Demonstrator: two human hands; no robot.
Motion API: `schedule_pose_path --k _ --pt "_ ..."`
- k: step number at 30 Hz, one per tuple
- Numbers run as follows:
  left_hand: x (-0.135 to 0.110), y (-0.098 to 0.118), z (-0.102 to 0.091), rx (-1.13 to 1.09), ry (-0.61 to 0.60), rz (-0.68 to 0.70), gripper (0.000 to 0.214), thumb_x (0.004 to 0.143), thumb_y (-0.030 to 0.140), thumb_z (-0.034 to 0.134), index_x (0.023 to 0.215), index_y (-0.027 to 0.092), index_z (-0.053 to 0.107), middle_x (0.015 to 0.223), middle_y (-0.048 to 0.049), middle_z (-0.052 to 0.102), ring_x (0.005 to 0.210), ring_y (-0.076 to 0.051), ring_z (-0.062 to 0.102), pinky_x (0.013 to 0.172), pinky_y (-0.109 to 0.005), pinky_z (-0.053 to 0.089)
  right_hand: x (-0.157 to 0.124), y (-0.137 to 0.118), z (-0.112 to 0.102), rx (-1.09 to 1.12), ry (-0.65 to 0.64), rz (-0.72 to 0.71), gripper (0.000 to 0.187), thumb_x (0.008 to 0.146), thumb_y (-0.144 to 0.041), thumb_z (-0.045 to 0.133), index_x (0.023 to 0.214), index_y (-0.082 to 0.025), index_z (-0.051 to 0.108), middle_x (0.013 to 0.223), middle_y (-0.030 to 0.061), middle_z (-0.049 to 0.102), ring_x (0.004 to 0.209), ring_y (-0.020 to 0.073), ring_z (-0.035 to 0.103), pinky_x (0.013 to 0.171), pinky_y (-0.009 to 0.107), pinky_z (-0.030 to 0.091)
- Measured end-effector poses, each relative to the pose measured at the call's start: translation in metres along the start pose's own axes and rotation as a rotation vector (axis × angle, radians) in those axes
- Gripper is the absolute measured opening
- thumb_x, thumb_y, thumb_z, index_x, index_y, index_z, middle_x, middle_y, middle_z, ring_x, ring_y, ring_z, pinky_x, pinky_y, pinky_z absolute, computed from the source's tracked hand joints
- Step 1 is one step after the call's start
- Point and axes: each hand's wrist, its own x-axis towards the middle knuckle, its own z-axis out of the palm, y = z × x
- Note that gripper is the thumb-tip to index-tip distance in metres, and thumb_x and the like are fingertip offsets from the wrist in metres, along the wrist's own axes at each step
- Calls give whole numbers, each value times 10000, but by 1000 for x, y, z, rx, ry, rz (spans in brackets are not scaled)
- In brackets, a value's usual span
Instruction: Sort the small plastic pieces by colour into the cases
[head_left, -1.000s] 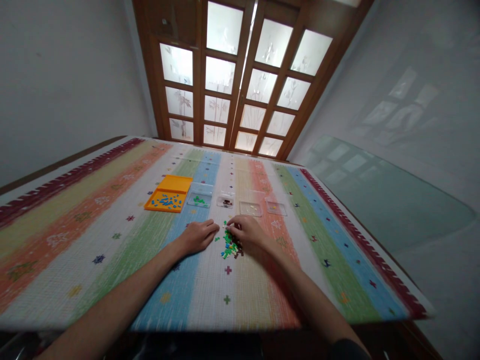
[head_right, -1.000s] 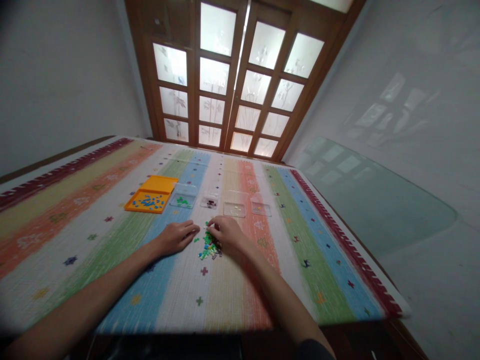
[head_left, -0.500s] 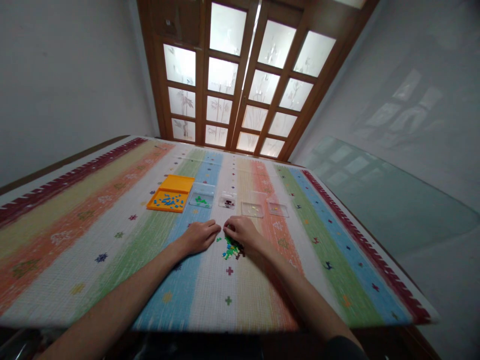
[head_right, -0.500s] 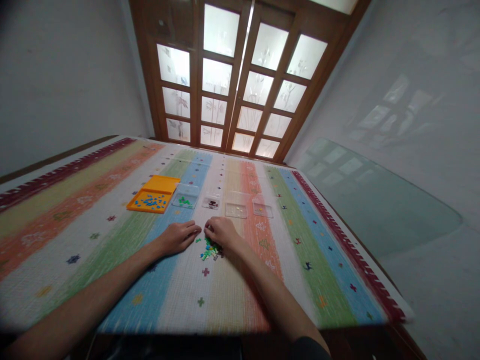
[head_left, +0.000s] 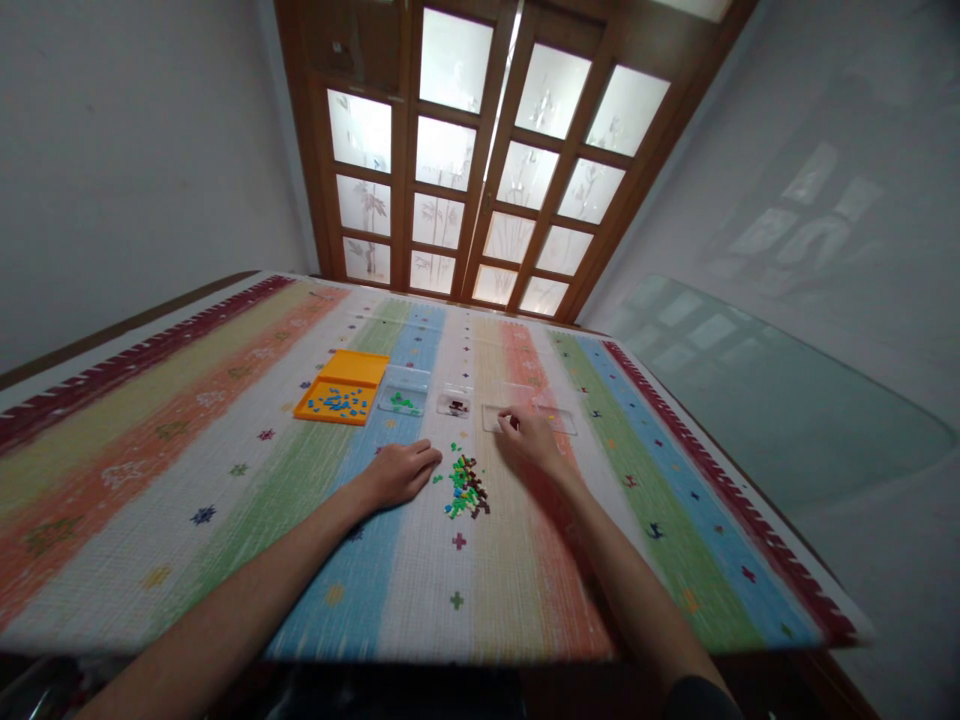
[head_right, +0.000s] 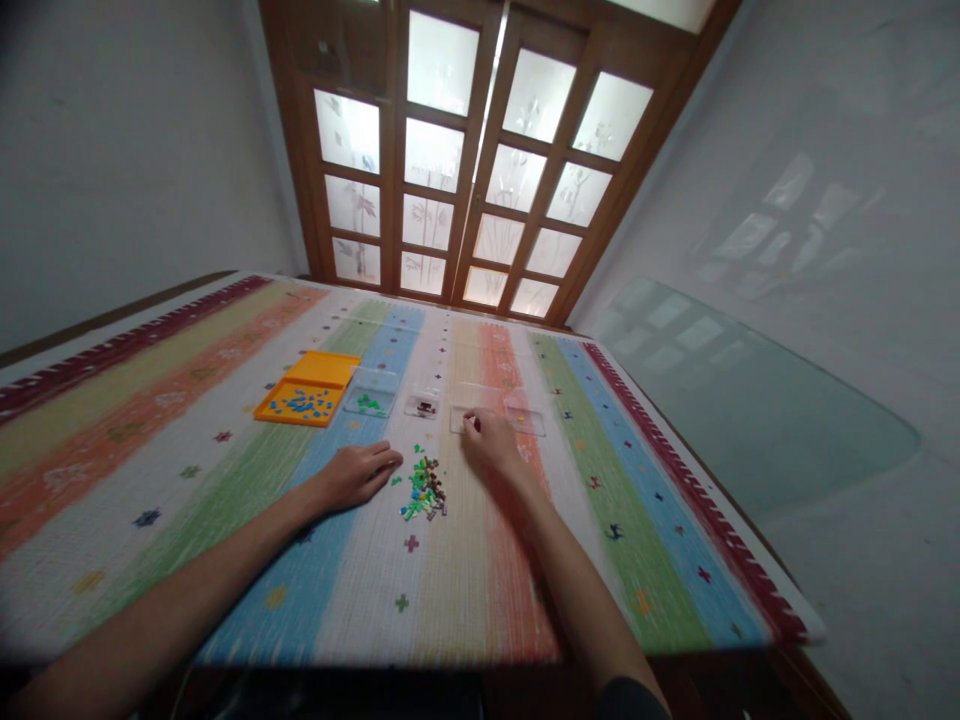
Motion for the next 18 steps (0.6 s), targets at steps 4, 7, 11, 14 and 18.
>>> schedule_pose_path --k 4,7,11,14,18 --pt "0 -1 1 19 6 6 226 1028 243 406 1026 193 626 932 -39 659 773 -159 651 645 -247 449 -2 6 -4 -26 8 61 278 884 -163 563 1029 -154 800 928 120 787 794 220 689 724 286 466" --pt "0 -2 2 19 3 9 224 1027 243 407 1019 193 625 929 -40 661 776 -162 654 639 -249 446 -5 8 -8 28 26 23 293 878 -144 560 1060 -141 789 902 116 780 757 209 673 723 290 469" --pt "0 -2 3 11 -5 11 209 1025 235 417 1039 197 622 929 -33 660 786 -161 658 659 -249 452 -16 3 -9 160 -80 -104 216 857 -153 625 1005 -150 783 788 64 741 659 156 614 662 251 445" --pt "0 -2 3 6 -5 3 212 1028 241 415 1050 201 622 932 -31 657 786 -159 657 669 -248 457 -28 -9 -5 240 -207 -183 174 861 -190 654 975 -157 781 763 44 722 652 143 598 650 242 432" --pt "0 -1 2 -4 -5 -5 217 1024 244 414 1044 203 626 924 -32 648 783 -161 651 661 -248 460 -40 -25 -1 287 -282 -216 186 868 -162 614 935 -170 787 820 46 742 719 151 633 678 244 442"
